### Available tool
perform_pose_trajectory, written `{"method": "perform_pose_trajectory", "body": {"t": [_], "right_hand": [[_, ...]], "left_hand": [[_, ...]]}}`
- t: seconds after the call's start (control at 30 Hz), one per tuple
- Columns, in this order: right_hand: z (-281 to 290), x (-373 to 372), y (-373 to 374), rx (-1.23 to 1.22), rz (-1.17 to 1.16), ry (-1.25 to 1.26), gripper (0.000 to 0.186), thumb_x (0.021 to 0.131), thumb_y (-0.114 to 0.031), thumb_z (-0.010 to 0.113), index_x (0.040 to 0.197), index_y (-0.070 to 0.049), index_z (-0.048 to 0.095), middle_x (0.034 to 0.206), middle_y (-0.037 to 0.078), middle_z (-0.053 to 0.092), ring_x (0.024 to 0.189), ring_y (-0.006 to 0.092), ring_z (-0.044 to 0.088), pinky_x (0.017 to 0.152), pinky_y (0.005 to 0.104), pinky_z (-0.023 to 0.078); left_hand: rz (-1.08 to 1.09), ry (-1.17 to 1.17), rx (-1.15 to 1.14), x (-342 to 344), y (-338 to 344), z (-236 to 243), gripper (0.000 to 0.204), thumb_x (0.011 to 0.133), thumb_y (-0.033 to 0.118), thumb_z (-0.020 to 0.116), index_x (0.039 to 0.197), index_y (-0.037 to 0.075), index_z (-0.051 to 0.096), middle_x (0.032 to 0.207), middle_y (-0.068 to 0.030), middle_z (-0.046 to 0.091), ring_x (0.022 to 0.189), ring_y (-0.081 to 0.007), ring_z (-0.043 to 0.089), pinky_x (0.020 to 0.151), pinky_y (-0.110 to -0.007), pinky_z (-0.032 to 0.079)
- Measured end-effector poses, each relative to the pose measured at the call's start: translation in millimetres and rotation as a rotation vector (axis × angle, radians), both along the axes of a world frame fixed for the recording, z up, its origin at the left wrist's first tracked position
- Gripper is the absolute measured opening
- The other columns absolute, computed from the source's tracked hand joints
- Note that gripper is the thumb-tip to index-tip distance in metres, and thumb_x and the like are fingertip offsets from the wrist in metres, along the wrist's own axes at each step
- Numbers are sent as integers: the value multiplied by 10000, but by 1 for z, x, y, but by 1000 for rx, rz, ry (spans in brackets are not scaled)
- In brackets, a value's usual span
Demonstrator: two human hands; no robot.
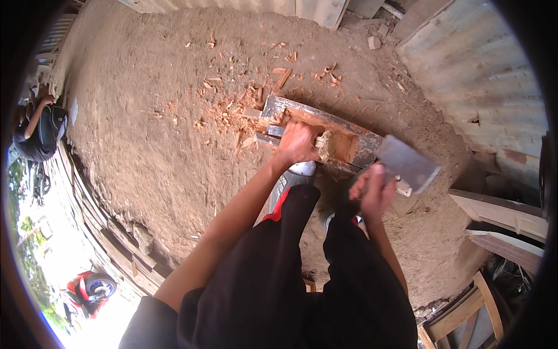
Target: The person uses a chisel and a small axe to carve a rectangular piece of wood clamped to a workbench. The person repeatedly strikes the chisel with the axe to remove wood shavings, gradually shaping the wood.
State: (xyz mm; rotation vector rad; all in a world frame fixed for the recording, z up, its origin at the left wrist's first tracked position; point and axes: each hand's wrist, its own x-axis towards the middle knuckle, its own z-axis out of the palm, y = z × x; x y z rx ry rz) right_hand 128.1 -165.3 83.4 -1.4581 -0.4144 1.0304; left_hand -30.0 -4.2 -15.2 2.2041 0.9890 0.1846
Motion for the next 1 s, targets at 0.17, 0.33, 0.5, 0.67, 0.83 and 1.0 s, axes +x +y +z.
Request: {"method": "perform_pose_trajectory", "body": {"t": [0.17,0.33,0.5,0.67,0.83,1.0], "right_hand": [[-23,5,7,-174,559,-419,229,1078,-216,578,968,-23,526,602,14,514,472,98,509,440,275,408],[32,10,11,-83,469,-282,207,1101,-183,498,1112,21,531,666,45,525,473,93,487,442,260,400],[21,-6,6,-5,270,-199,226,1094,-178,512,1114,46,537,629,41,520,485,106,516,451,270,421],[-9,-8,54,-26,673,-651,256,1059,-205,594,1190,14,582,707,82,613,547,156,590,533,338,475],[33,-20,62,-137,630,-403,275,1035,-189,636,1216,15,605,731,109,663,589,183,630,585,359,495],[70,3,30,-114,566,-306,186,1102,-191,505,1105,-8,536,662,22,513,469,75,472,427,248,376]], "left_hand": [[37,-100,53,-15,6,0,398,647,245,722,1005,79,765,732,-206,690,714,-395,691,668,-486,534],[82,-59,15,-20,14,1,337,628,197,695,936,66,731,763,-221,697,729,-407,692,679,-492,541],[40,-84,30,-17,13,2,326,637,221,705,922,63,721,758,-217,699,719,-393,702,677,-478,556],[80,-20,43,-42,26,-20,331,739,329,742,919,52,727,716,-200,688,672,-356,696,667,-438,577],[528,-300,-119,-108,33,-51,611,801,534,792,1082,-4,714,846,-167,736,701,-209,715,676,-366,634],[636,-518,-245,-211,26,-96,549,802,471,849,1069,7,728,824,-117,740,685,-174,717,620,-344,596]]}}
